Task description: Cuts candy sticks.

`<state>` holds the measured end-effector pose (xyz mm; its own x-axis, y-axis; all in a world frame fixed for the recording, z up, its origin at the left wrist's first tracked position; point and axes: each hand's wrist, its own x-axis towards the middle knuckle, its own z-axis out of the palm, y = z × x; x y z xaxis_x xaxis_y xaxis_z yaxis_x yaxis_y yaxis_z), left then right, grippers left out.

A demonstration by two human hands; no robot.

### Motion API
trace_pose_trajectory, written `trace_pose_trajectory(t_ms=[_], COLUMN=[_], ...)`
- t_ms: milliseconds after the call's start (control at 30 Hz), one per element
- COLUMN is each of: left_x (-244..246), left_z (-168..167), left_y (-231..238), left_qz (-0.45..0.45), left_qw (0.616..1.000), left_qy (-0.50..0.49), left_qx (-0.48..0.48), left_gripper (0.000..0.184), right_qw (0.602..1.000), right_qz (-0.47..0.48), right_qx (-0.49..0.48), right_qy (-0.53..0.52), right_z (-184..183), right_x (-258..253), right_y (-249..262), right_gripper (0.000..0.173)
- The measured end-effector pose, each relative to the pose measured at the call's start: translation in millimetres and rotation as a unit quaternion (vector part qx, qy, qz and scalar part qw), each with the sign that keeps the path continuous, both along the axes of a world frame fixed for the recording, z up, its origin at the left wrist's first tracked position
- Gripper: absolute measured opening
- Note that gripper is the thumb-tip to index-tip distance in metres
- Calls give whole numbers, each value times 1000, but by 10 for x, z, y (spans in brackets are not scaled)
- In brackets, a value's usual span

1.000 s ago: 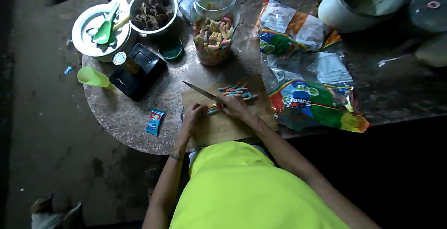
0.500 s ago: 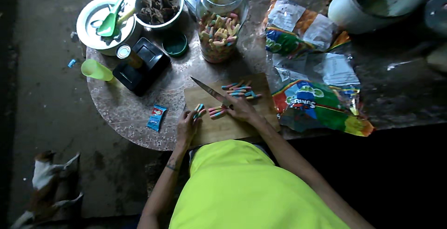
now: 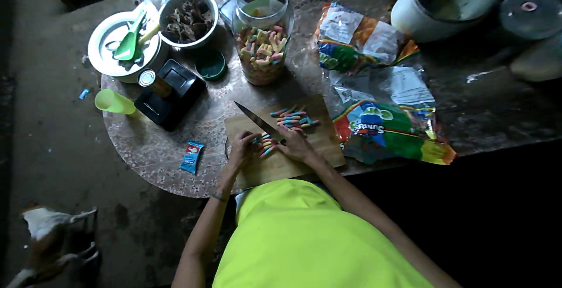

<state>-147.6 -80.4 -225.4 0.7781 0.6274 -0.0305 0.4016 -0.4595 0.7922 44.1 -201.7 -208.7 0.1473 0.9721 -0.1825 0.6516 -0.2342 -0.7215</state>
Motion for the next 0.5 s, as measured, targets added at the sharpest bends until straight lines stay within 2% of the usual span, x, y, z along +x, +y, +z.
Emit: trace_pose_trajectory(t_ms=[200, 300, 500], left_x=[-207, -264, -242], left_z=[48, 138, 49], left_y=[-85, -96, -22], left_qz=[29, 28, -11], left_qw=[998, 997, 1000], left_qy=[-10, 22, 8], left_qx=[-48, -64, 9], left_gripper=[36, 39, 28], right_qw=[999, 999, 999], right_qz=[-35, -45, -30], right_qx=[24, 20, 18], right_qy=[3, 4, -9], right_z=[-53, -12, -38], right_x=[-14, -9, -5], right_y=[-41, -40, -10], right_gripper=[58, 56, 56])
